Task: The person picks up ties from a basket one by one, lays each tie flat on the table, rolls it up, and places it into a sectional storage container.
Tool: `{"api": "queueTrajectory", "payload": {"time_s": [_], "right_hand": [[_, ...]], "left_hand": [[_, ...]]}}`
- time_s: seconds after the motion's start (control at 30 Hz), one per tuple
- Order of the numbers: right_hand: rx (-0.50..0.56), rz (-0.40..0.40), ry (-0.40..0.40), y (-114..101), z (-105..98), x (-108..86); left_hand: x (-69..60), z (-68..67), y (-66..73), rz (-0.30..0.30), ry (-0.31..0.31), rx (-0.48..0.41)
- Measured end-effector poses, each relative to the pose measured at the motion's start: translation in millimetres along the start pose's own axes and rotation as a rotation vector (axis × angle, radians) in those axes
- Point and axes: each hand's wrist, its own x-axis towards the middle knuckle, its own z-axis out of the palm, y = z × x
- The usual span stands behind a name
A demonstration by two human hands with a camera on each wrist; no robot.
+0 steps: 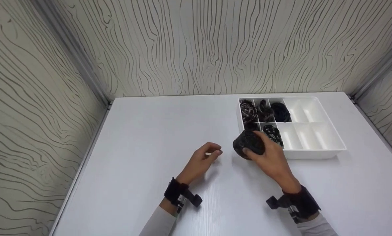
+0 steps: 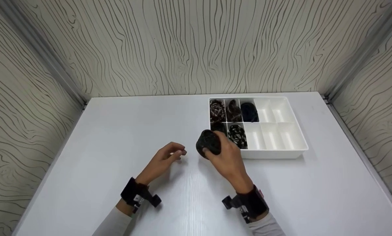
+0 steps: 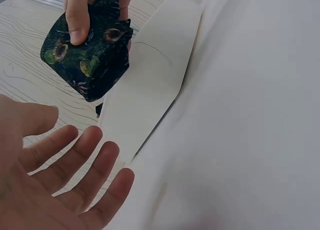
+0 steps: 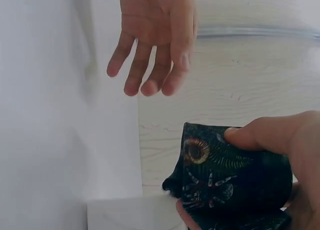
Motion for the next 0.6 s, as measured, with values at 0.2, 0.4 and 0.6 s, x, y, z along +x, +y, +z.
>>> {"api": "queueTrajectory", "payload": {"time_s": [0.2, 0.4, 0.6], "right_hand": [[-0.016, 0.052, 0.029, 12.8, -24.4, 4.3], [-0.072, 0.093, 0.112, 32.3, -46.9, 11.3], [-0.096, 0.191, 0.164, 53.3, -66.4, 17.5]], "left_hand": [[6.9, 14.3, 8.5, 0.030, -0.045, -0.031], [13.2, 26.3, 16.3, 0.066, -0.106, -0.037], [17.6, 39.7, 23.7, 0.073, -0.174, -0.048]]}}
